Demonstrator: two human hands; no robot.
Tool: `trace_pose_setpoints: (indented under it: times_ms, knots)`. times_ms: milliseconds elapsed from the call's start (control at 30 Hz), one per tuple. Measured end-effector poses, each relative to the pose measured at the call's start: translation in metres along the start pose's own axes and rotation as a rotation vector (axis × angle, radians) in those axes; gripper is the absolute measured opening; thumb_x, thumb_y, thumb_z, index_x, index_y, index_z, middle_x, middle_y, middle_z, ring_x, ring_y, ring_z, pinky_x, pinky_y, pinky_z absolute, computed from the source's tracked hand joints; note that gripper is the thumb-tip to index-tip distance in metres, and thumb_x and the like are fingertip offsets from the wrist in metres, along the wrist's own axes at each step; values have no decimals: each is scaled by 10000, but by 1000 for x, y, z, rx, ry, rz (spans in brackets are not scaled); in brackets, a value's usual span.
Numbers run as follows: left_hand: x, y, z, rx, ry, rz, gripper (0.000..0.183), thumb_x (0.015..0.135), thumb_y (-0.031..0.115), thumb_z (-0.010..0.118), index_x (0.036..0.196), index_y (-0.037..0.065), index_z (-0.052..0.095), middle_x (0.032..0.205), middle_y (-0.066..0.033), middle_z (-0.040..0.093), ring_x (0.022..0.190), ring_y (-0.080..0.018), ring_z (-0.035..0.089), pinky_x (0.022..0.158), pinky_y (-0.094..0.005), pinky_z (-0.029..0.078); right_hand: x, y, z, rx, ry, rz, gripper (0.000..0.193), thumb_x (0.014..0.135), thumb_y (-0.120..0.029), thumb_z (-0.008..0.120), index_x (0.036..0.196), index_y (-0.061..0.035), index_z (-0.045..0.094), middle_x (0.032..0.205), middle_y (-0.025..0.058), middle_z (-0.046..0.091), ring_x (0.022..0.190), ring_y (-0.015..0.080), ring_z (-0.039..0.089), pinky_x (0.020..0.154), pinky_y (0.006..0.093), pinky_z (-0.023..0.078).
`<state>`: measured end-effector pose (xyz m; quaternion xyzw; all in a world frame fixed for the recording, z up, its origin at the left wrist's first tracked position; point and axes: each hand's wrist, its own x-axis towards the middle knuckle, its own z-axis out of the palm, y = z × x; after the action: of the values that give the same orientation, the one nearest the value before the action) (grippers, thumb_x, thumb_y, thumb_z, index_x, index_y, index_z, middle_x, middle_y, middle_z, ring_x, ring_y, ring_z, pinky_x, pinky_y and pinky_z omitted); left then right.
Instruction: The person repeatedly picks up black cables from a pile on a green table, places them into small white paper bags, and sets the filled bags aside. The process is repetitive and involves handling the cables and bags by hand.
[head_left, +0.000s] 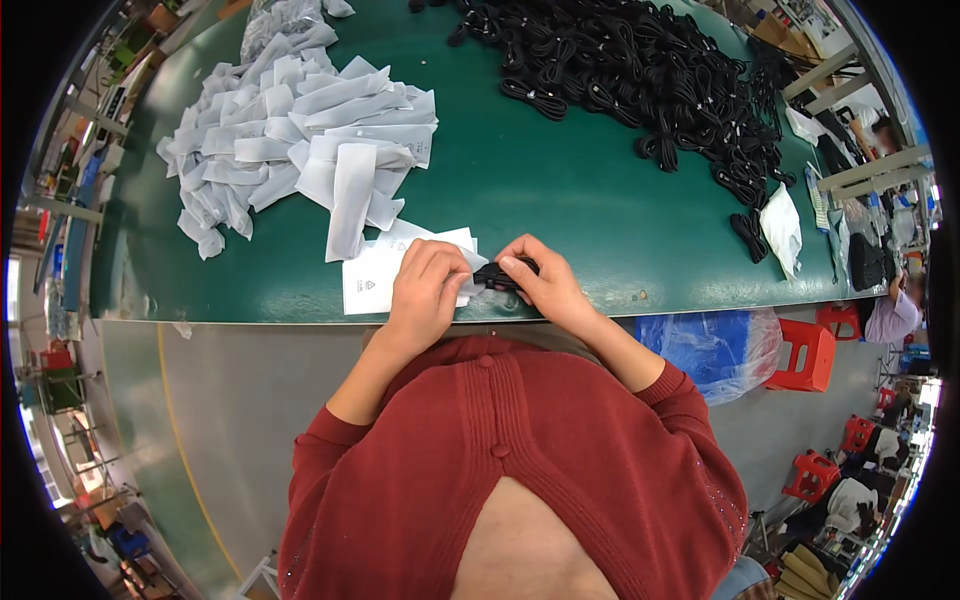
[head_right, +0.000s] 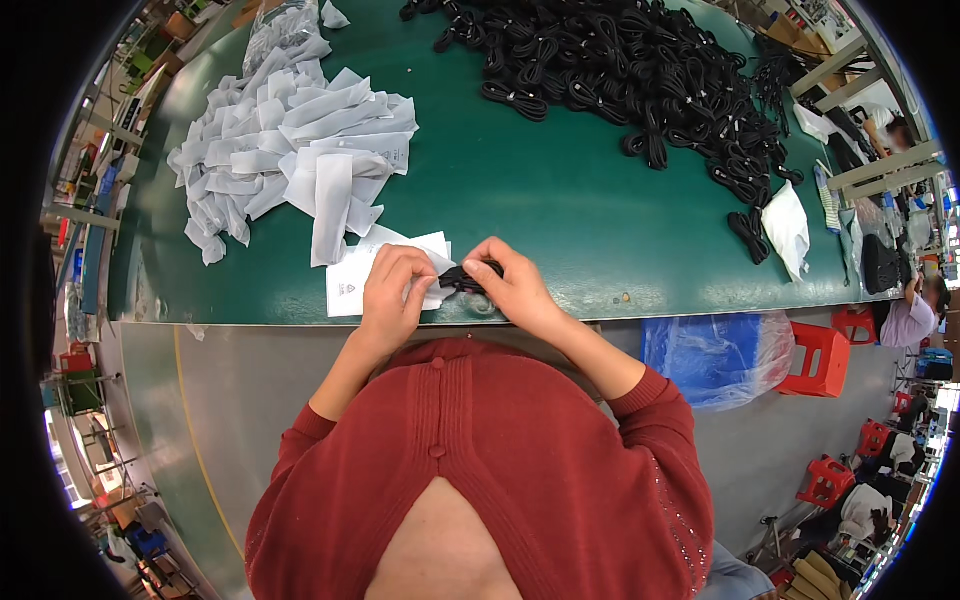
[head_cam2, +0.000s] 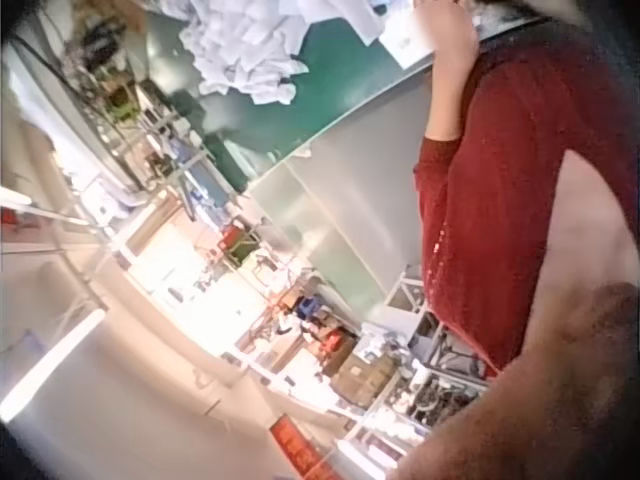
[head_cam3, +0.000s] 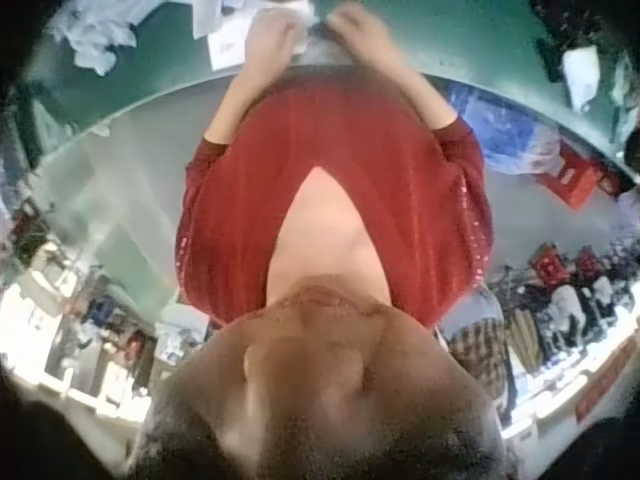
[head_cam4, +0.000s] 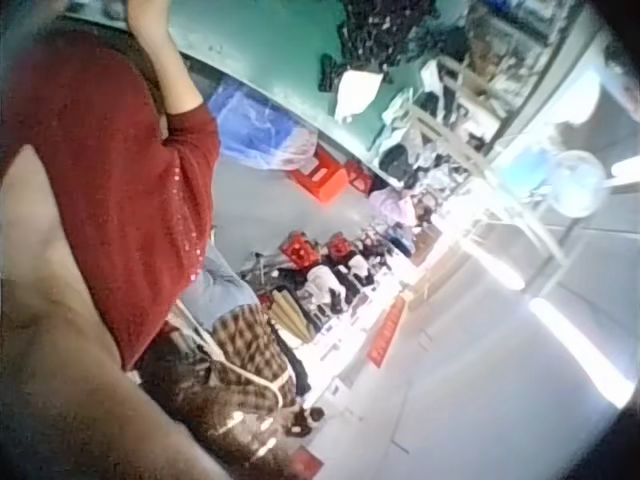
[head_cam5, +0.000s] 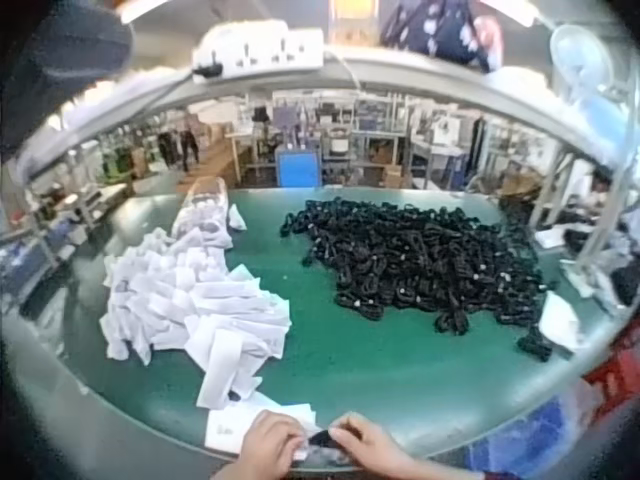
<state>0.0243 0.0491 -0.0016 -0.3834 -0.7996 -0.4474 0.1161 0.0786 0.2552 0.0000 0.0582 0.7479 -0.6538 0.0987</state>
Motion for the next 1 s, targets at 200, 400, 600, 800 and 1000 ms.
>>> trace_pose_setpoints:
  times_ms: [200,400,600,800,1000]
  knots:
    - [18,0,-4,-122,25,-112,102,835,-22,640,910,18,583,975,-109,598,890,-239,561,808,-330,447,11,-8,7,-324,83,-755,299,860,-58,715,1152,-68,654,1077,119,524,824,210,576,740,297,501]
    - [58,-18,-36,-771,186,-471,91,972,135,604,999,50,620,915,27,550,764,-67,461,678,-204,369,22,-35,-14,-389,382,-770,324,840,-42,726,1154,-73,653,1070,120,525,806,224,593,685,313,518]
    - [109,-104,-106,-610,525,-352,186,985,130,591,1109,-6,615,934,-22,591,730,-82,488,651,-226,391,78,-12,-139,-1057,1109,-512,374,824,-217,743,1146,-71,622,1070,184,566,1001,366,544,827,460,459]
    - [78,-60,-78,118,504,-127,190,899,73,656,1084,35,642,1050,-61,635,799,-149,580,717,-258,460,86,57,-227,-1162,1008,-179,433,879,-264,662,1216,-16,549,1058,242,607,933,438,618,806,523,511]
    - [3,-16,-21,-29,-144,-216,195,805,13,732,983,17,653,987,-79,620,764,-187,571,671,-292,487,52,29,-162,-659,931,-110,387,933,-157,437,1262,-8,578,1017,223,684,862,376,675,791,442,518]
